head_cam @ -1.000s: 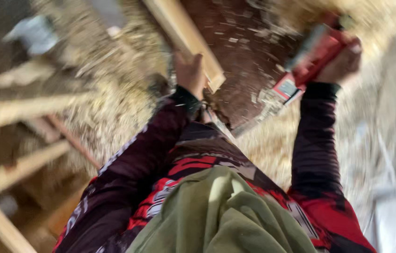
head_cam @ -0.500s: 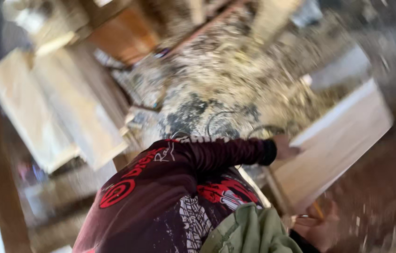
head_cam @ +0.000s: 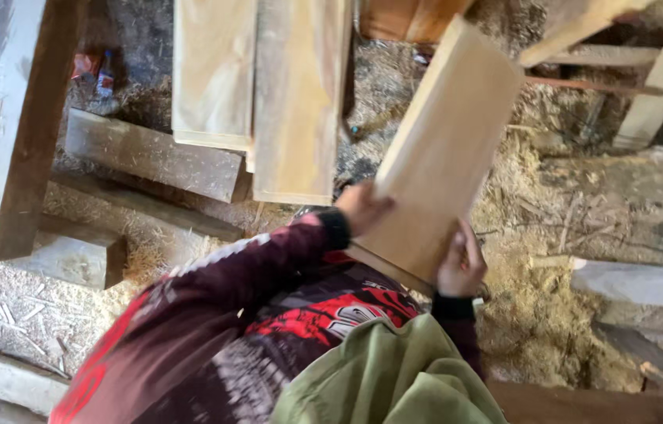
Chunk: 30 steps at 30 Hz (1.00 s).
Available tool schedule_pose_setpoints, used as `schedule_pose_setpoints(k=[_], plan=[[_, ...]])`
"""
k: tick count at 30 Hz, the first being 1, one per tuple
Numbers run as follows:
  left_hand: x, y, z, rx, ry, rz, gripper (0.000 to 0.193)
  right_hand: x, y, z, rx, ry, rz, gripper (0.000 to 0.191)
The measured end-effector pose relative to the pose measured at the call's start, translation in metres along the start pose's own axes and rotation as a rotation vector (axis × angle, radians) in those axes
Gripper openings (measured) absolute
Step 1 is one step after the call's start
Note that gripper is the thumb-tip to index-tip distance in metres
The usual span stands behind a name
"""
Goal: The person picks up a wooden board from a stack and places it on the workbench, then sands its surface and edges using a red electric orbital sander, holding a pencil in the other hand. They reposition and turn the board to sand different sides, then set it aside and handle the sander's power cord.
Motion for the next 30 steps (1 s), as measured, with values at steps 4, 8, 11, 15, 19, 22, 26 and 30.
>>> schedule_pose_setpoints(k=[4, 8, 11, 15, 19, 22, 26, 30], plan=[[-0.025, 0.048, 0.101, -0.436, -0.204, -0.146, 0.038, 0.048, 0.084, -0.08, 0.091, 0.191, 0.195, 0.033], [-0.043, 0.112, 0.141, -0.652, -0.318, -0.128, 0.038, 0.059, 0.118, -0.15, 0.004, 0.404, 0.077, 0.039], [-0.045, 0.148, 0.167, -0.567, -0.393, -0.093, 0.042, 0.052, 0.132, -0.185, -0.029, 0.469, 0.133, 0.035], [-0.025, 0.151, 0.204, -0.107, -0.527, 0.047, 0.049, 0.059, 0.123, -0.214, -0.065, 0.62, 0.261, 0.038], [-0.037, 0.081, 0.207, 0.375, -0.911, -0.242, 0.039, 0.057, 0.058, -0.208, -0.397, 0.839, 0.31, 0.035], [-0.051, 0.032, 0.16, 0.411, -0.825, -0.454, 0.035, 0.02, -0.035, -0.159, -0.213, 0.972, -0.164, 0.04], [-0.049, -0.002, 0.048, 0.343, -0.509, -0.63, 0.027, -0.033, -0.113, -0.052, -0.137, 0.782, 0.179, 0.035], [-0.019, -0.001, -0.072, 0.26, -0.142, -0.635, 0.023, -0.088, -0.133, 0.098, 0.279, 0.581, -0.457, 0.031]])
Point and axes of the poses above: each hand's wrist, its own x-axis towards the middle knuckle, its own z-axis out of the back of the hand, y = z × x, the point moved 5 cm from there along x, towards the middle knuckle, and after that the axes turned 3 degrees about z, right-handed, at the moved point
